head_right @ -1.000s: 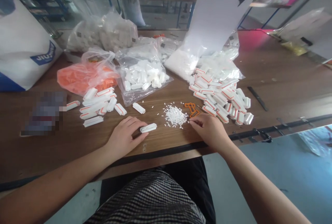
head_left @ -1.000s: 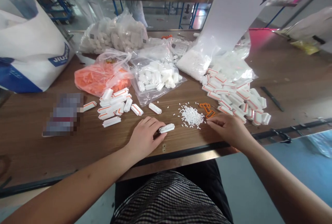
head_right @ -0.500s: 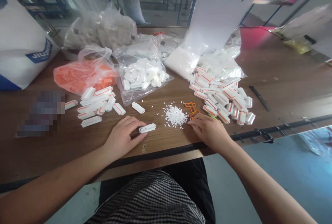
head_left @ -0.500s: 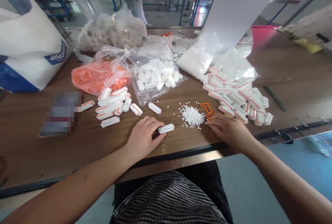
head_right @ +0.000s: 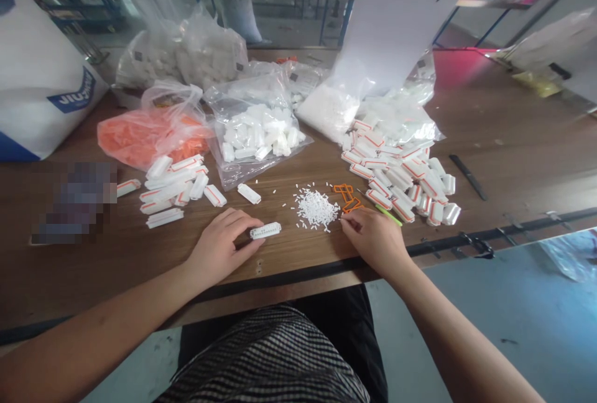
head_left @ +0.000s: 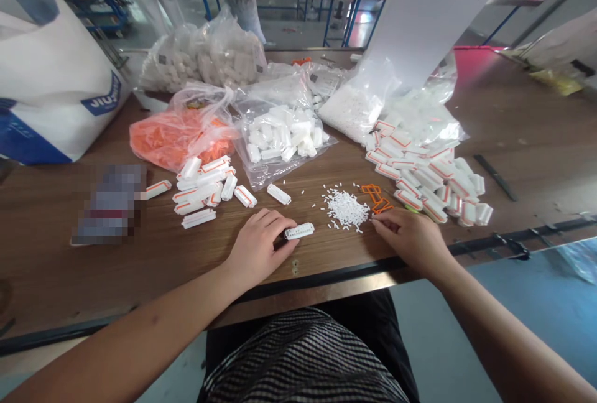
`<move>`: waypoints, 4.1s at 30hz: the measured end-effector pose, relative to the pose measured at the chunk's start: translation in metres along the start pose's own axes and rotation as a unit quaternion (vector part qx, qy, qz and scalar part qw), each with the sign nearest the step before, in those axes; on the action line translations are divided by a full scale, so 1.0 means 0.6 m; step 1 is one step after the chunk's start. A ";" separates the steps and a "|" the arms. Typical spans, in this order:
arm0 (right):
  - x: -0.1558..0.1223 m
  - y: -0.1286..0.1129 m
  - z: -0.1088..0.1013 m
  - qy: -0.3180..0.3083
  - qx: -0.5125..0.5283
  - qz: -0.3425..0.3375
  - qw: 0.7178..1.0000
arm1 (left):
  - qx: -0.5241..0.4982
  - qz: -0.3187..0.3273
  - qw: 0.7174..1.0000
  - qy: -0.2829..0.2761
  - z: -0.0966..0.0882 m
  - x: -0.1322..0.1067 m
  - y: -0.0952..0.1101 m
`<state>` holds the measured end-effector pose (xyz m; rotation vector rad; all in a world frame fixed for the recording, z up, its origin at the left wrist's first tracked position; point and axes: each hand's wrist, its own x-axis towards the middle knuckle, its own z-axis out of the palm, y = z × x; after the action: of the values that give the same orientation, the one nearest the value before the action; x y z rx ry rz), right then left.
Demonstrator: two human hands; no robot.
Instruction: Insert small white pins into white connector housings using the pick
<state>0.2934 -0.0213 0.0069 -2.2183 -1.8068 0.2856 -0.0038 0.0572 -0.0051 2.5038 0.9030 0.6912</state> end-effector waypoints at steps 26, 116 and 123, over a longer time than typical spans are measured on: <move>-0.013 -0.042 0.022 0.068 0.246 0.035 0.966 | -0.011 -0.017 1.000 -0.020 0.001 -0.002 0.004; -0.002 0.014 0.007 0.039 0.075 0.058 0.995 | -0.064 0.003 0.998 0.006 -0.002 -0.003 -0.002; -0.005 -0.066 0.012 0.031 0.286 0.000 0.958 | -0.052 0.005 0.999 0.003 -0.001 -0.003 -0.001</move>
<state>0.2537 -0.0159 0.0126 -1.7936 -1.4517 0.6381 -0.0057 0.0565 -0.0057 2.4174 0.8355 0.7295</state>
